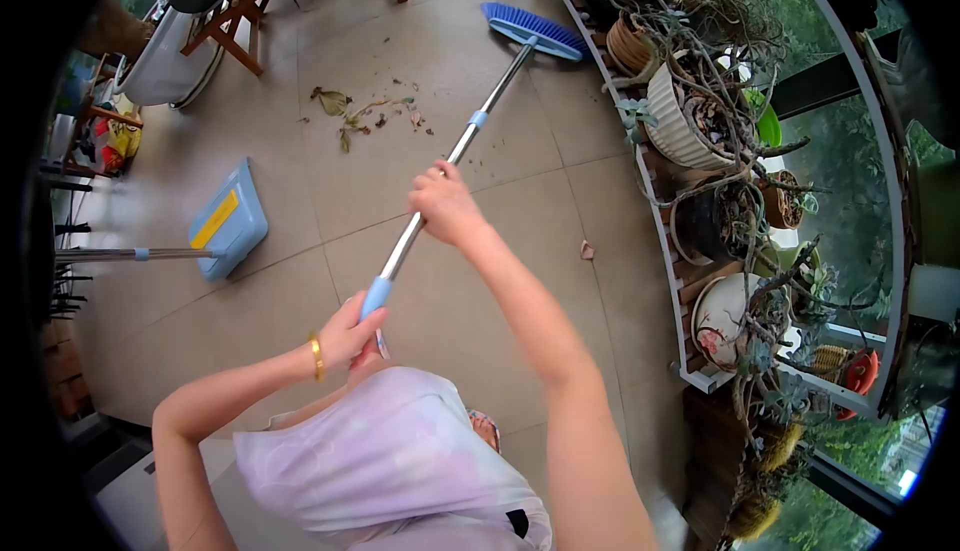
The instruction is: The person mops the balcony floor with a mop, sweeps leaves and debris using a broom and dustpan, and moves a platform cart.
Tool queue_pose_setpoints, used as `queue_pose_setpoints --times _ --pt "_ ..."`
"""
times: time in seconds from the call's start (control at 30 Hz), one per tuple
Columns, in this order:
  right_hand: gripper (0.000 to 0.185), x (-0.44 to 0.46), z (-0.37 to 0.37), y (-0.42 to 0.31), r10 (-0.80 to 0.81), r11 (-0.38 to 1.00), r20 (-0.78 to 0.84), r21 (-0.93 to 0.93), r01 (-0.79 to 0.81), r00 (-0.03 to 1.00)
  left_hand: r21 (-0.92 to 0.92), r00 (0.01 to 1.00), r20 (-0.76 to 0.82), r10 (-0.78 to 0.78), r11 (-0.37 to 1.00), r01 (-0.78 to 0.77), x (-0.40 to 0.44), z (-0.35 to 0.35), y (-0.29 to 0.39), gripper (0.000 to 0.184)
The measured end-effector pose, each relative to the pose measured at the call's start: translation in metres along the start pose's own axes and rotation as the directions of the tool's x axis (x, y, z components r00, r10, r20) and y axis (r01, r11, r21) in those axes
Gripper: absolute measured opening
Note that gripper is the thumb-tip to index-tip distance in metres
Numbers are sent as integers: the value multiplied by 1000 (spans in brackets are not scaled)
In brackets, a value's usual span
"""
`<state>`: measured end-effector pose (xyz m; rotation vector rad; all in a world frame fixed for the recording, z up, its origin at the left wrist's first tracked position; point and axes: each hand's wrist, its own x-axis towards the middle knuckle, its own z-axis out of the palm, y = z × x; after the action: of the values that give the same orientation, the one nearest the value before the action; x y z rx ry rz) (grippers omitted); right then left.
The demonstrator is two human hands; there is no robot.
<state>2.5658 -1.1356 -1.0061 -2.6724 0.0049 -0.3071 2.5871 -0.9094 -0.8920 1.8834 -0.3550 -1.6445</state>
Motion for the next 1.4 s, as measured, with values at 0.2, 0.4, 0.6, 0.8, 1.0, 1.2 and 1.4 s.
queue_pose_setpoints --times 0.2,0.4,0.6,0.8,1.0,1.2,1.4 --pt "8 -30 -31 128 215 916 -20 -342 -209 976 -176 974 127 185 971 -161 148 68 49 28" --pt "12 -52 4 176 384 770 -108 -511 -383 917 88 987 38 155 984 -158 214 80 50 29" --pt "17 -106 36 129 486 718 -203 -461 -521 850 635 928 63 366 703 -321 217 30 -4 33" --pt "25 -195 35 80 628 683 -194 -327 -653 754 824 943 257 211 463 -327 194 38 24 37" --pt "22 -250 41 42 725 602 -270 -196 -774 633 893 931 335 143 267 -362 187 65 28 40" --pt "22 -194 62 -2 743 618 -299 -36 -786 598 939 946 252 204 185 -290 157 1 18 39" --pt "29 -64 92 -79 696 707 -380 214 -674 609 995 958 1 286 91 -28 73 -116 21 37"
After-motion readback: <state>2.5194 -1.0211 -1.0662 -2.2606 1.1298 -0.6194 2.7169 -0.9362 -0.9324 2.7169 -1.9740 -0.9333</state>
